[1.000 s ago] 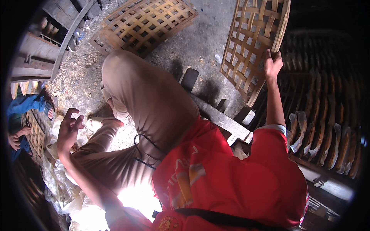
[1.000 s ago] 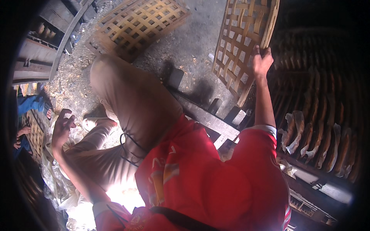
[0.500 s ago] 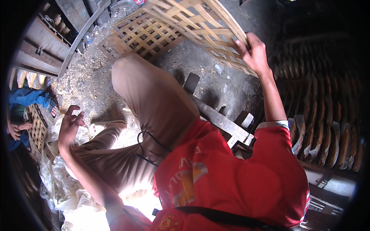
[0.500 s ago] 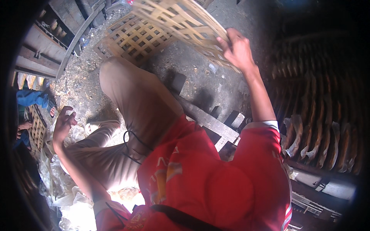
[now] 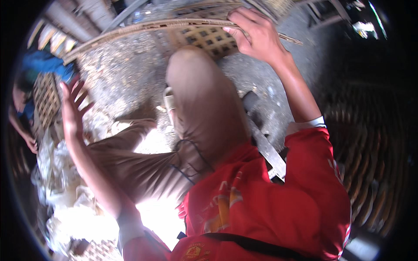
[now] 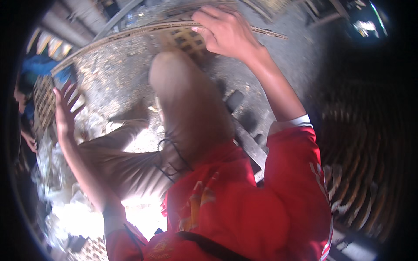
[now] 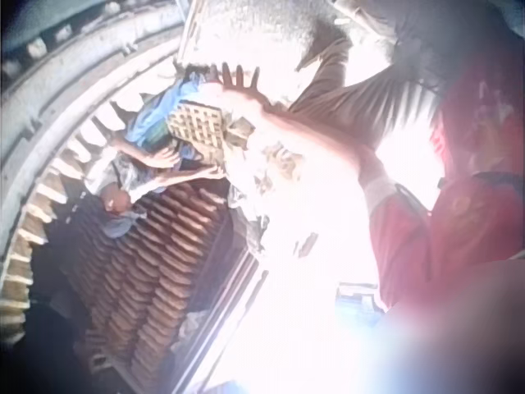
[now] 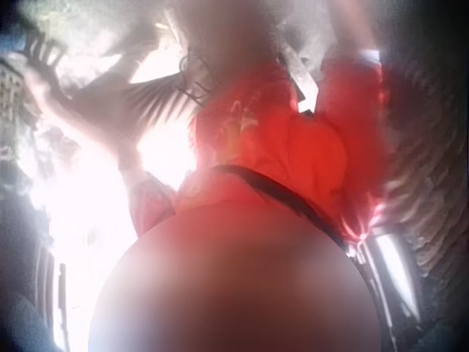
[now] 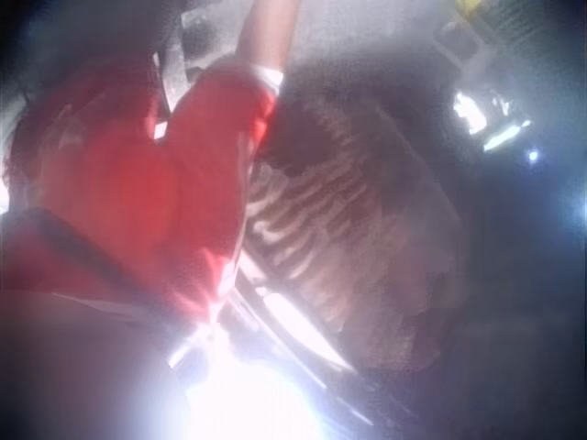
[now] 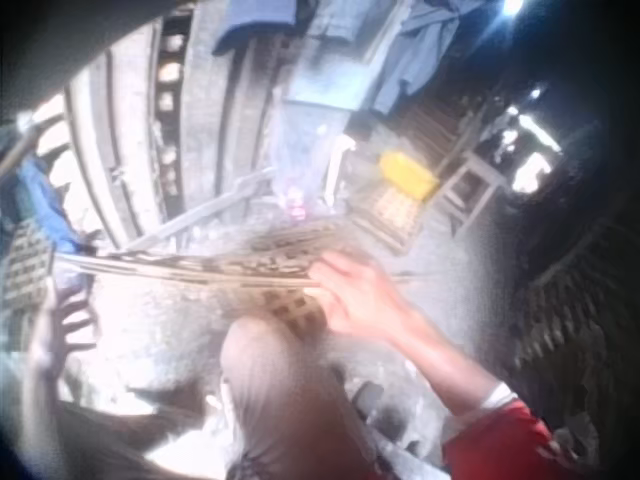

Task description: The person sits on the floor and repeatedly picks up woven trays, places a plastic sheet on them, and stacks them. The person handles the trays and plastic sheets by hand without using tools.

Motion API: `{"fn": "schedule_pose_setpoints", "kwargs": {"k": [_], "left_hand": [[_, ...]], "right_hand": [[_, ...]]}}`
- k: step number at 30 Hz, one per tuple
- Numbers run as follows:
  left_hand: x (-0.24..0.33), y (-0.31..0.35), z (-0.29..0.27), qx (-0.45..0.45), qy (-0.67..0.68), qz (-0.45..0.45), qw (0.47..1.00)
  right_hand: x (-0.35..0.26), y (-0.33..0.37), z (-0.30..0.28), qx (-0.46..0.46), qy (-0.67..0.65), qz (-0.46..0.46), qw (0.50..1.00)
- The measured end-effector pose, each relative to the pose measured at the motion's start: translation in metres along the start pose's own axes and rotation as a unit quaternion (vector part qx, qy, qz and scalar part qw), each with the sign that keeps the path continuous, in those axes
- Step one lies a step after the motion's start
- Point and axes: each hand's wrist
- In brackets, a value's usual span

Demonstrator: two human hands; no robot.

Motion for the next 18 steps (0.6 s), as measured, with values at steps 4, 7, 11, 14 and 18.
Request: {"fn": "schedule_pose_setpoints", "kwargs": {"k": [4, 7, 11, 14, 18], "left_hand": [[0.003, 0.009, -0.021, 0.007, 0.388, 0.0, 0.921], [-0.011, 0.006, -0.055, 0.082, 0.444, -0.028, 0.892], [-0.042, -0.003, -0.088, -0.014, 0.392, 0.039, 0.919], [-0.049, -0.007, -0.099, 0.064, 0.453, 0.059, 0.887], [-0.042, 0.003, -0.106, 0.051, 0.421, 0.166, 0.89]], "right_hand": [[-0.031, -0.04, 0.046, 0.027, -0.082, -0.057, 0.995], [-0.055, -0.063, 0.077, 0.044, -0.14, -0.096, 0.984], [-0.078, -0.08, 0.108, 0.049, -0.161, -0.126, 0.978], [-0.09, -0.082, 0.119, 0.0, -0.149, -0.136, 0.979], [-0.109, -0.086, 0.127, -0.071, -0.12, -0.143, 0.98]]}}
Point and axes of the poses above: each hand's wrist, its own y-axis away from the middle knuckle, its own z-axis out of the palm, x = y × z, and after that the axes turned 5 degrees about -x, right-handed
